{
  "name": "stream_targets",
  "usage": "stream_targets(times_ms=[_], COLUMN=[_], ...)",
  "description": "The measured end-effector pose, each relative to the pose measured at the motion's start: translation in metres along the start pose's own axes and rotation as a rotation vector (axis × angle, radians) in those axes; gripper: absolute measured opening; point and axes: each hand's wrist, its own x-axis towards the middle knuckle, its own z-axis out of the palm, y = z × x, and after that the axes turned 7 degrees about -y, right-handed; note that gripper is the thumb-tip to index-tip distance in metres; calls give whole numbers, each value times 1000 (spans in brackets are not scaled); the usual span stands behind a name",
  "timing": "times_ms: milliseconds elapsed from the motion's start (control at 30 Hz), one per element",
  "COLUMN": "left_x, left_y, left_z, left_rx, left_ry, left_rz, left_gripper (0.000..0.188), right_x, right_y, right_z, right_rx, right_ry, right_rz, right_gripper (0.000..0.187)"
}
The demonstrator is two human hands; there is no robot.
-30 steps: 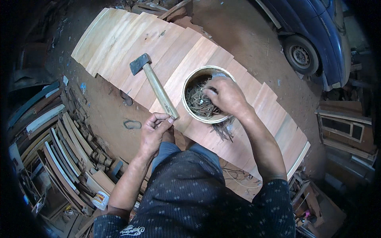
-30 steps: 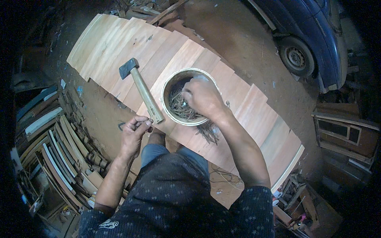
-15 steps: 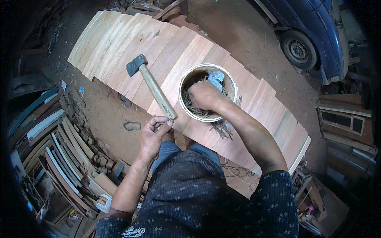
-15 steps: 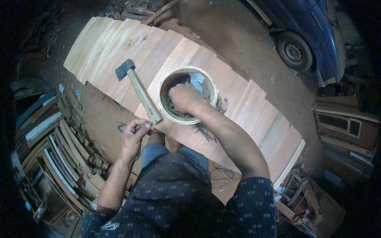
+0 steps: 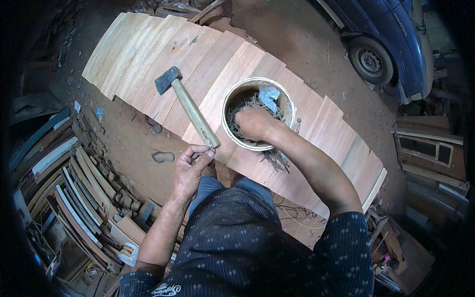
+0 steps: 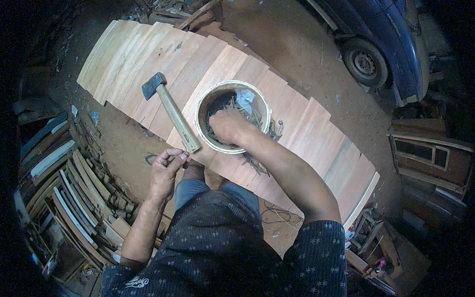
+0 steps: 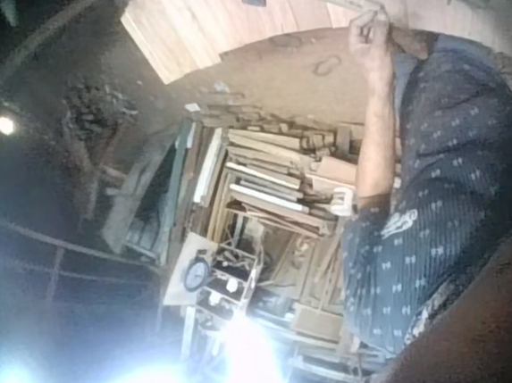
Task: The person assembles wooden planks on a workbench using a hammer and nails. They repeatedly pick up nails from a bucket, position them on the wood, and hammer them in to secure the planks together.
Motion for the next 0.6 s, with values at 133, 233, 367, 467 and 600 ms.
stream_targets(times_ms=[133,233,367,467,600], left_x=[-1,-4,-5,-2,7], left_y=[-2,-4,-5,-6,10], left_z=[-4,-5,-9,-8,13], left_rx=[23,24,-29,20,564], left_ry=[3,37,13,9,-13], left_rz=[-2,-22,-2,14,317], left_gripper=[15,14,15,14,16], right_x=[-2,-5,-50,-62,-57], right_y=[1,15,17,15,14], right_z=[-6,5,-26,-32,-24], right_rx=[7,-37,215,265,359], right_ry=[-81,114,420,481,598], right_rz=[-79,-123,-32,54,76], right_gripper=[18,17,19,19,25])
